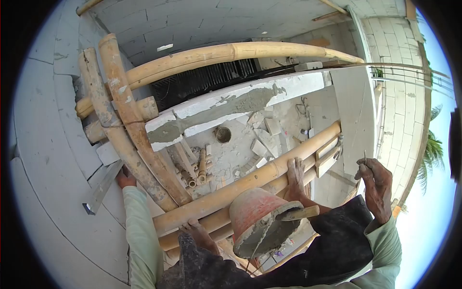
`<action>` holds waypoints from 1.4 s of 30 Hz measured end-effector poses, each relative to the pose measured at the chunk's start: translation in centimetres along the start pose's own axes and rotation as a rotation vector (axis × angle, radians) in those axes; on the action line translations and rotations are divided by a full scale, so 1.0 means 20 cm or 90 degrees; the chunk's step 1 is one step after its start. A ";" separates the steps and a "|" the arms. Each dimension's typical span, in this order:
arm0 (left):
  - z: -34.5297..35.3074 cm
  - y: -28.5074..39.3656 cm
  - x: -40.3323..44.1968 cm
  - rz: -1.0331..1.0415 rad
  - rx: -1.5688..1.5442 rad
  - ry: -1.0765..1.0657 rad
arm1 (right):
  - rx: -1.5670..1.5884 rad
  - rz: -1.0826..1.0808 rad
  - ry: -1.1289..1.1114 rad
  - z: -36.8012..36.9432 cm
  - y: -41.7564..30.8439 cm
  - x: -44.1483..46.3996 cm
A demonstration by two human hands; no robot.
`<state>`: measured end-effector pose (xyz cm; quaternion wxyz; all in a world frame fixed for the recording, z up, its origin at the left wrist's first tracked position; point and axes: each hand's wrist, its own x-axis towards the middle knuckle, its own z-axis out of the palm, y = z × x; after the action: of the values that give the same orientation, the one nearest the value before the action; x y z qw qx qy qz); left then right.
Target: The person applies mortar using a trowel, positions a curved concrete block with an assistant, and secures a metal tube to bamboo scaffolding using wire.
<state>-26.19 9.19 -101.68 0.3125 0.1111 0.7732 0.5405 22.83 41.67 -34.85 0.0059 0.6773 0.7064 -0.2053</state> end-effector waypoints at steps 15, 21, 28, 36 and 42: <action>0.08 -0.01 0.12 0.065 0.502 -0.095 | -0.073 -0.214 0.045 0.25 0.12 0.33; 0.11 0.07 0.01 -0.236 -0.181 -0.104 | -0.078 -0.223 0.082 0.20 0.06 0.26; 0.36 0.81 -0.29 -0.432 -0.388 0.269 | 0.003 -0.146 0.073 0.24 0.04 0.26; 0.34 0.94 -0.36 -0.425 -0.431 0.326 | -0.032 -0.134 0.015 0.38 0.17 0.30; 0.36 0.95 -0.35 -0.343 -0.479 0.371 | -0.069 -0.131 -0.068 0.47 0.13 0.27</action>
<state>-19.60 18.69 -83.51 0.2308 -0.3652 0.5819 0.6890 22.39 44.06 -45.78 0.0588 0.5879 0.7810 -0.2024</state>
